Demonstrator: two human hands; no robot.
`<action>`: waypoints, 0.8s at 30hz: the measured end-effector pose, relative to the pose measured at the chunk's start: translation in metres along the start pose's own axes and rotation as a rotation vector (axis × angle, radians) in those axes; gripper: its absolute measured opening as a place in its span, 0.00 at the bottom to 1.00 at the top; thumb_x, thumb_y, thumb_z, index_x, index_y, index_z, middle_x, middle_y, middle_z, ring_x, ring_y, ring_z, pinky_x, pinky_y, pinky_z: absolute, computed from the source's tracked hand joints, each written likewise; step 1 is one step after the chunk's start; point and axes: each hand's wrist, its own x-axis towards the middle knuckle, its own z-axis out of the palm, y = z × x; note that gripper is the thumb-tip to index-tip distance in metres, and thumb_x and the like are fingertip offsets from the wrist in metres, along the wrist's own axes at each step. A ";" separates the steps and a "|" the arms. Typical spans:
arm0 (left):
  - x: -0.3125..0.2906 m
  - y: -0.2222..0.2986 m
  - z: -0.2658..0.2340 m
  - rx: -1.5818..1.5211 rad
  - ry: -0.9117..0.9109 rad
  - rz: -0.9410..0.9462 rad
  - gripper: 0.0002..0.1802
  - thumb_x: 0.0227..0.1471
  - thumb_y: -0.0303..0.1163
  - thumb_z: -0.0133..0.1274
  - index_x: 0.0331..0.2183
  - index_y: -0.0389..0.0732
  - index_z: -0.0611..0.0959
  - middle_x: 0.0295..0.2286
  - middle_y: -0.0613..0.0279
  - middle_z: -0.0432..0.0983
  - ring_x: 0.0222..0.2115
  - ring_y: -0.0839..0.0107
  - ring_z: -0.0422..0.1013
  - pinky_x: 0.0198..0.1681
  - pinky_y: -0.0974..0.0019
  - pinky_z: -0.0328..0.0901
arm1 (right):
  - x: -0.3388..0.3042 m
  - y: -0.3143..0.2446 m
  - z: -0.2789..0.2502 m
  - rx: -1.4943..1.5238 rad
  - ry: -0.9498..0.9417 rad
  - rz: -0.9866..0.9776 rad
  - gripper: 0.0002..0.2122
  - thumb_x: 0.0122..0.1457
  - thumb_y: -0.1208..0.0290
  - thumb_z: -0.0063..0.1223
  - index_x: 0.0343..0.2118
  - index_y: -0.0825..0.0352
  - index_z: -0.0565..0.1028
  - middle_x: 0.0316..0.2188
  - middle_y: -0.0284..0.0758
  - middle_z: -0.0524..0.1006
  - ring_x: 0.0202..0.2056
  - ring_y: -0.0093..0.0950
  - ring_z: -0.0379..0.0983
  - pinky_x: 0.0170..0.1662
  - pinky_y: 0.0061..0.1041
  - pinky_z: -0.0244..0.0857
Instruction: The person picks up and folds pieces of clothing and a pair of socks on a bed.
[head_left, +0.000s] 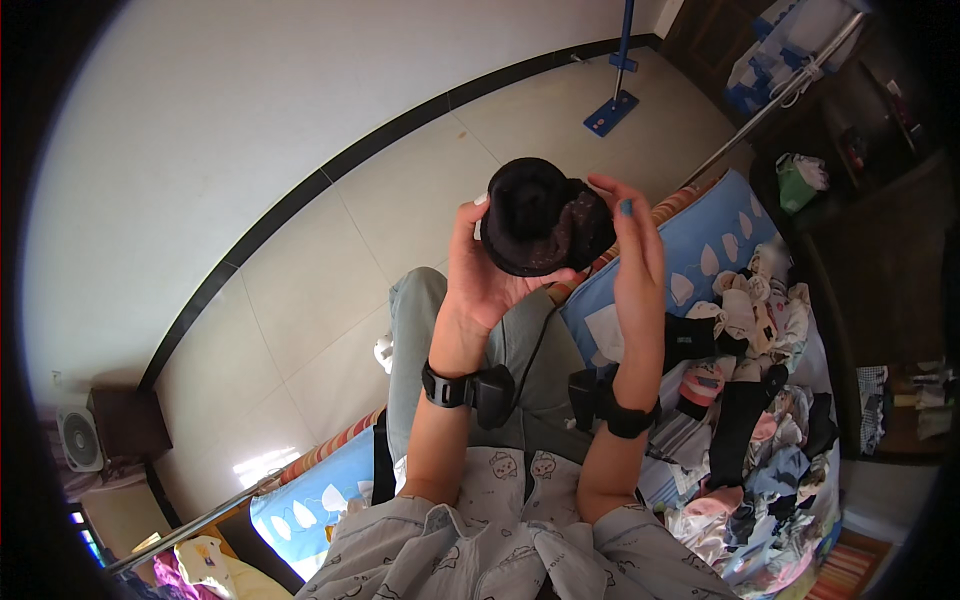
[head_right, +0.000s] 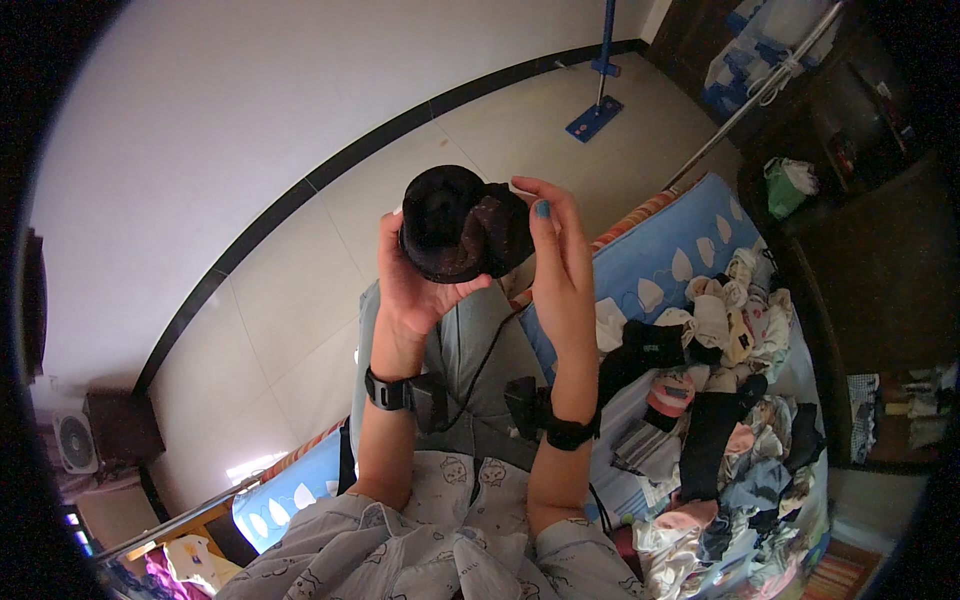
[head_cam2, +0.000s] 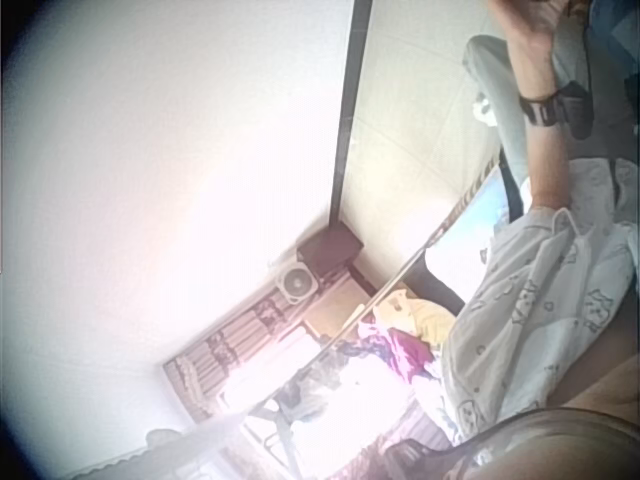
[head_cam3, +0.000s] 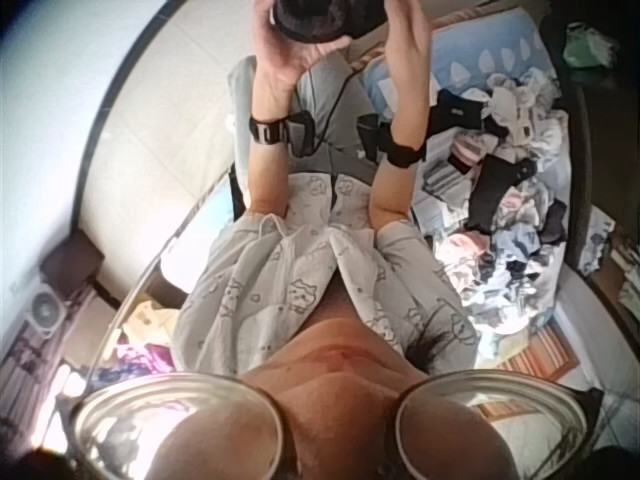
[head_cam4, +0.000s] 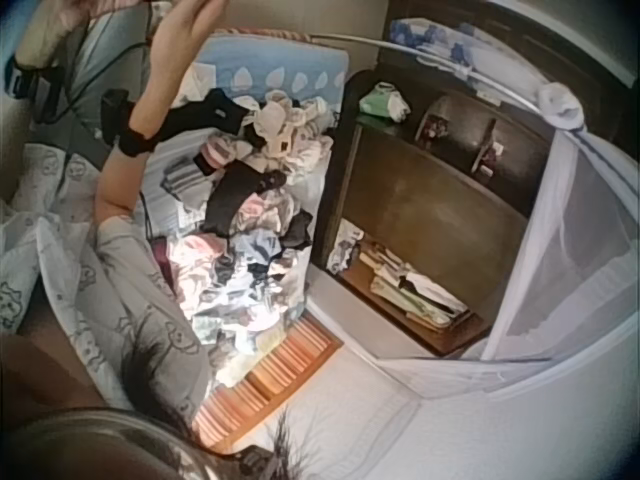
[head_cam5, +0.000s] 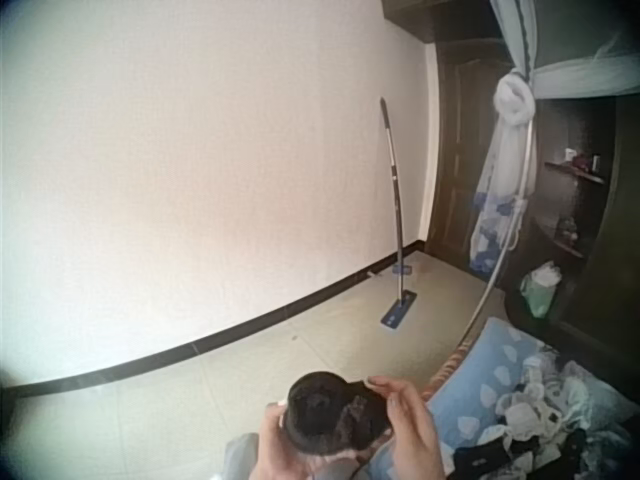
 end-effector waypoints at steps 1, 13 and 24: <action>0.000 -0.001 0.004 -0.001 0.000 0.000 0.35 0.49 0.53 0.45 0.53 0.40 0.67 0.49 0.48 0.65 0.47 0.51 0.68 0.44 0.45 0.69 | 0.000 0.000 0.000 0.000 0.000 0.000 0.14 0.65 0.68 0.34 0.47 0.68 0.68 0.45 0.37 0.72 0.47 0.24 0.67 0.52 0.22 0.56; 0.006 -0.009 0.016 0.255 0.131 0.098 0.37 0.51 0.54 0.42 0.53 0.36 0.64 0.50 0.47 0.64 0.49 0.51 0.66 0.50 0.47 0.65 | 0.002 0.005 -0.002 -0.467 0.162 -0.359 0.08 0.58 0.76 0.43 0.41 0.66 0.70 0.40 0.37 0.72 0.40 0.28 0.67 0.46 0.25 0.58; 0.010 -0.013 0.013 0.425 0.195 0.157 0.35 0.53 0.59 0.34 0.53 0.44 0.66 0.50 0.55 0.67 0.49 0.61 0.66 0.53 0.50 0.61 | 0.003 0.006 0.000 -0.500 0.163 -0.325 0.07 0.49 0.77 0.57 0.31 0.69 0.72 0.27 0.35 0.74 0.29 0.27 0.71 0.33 0.23 0.63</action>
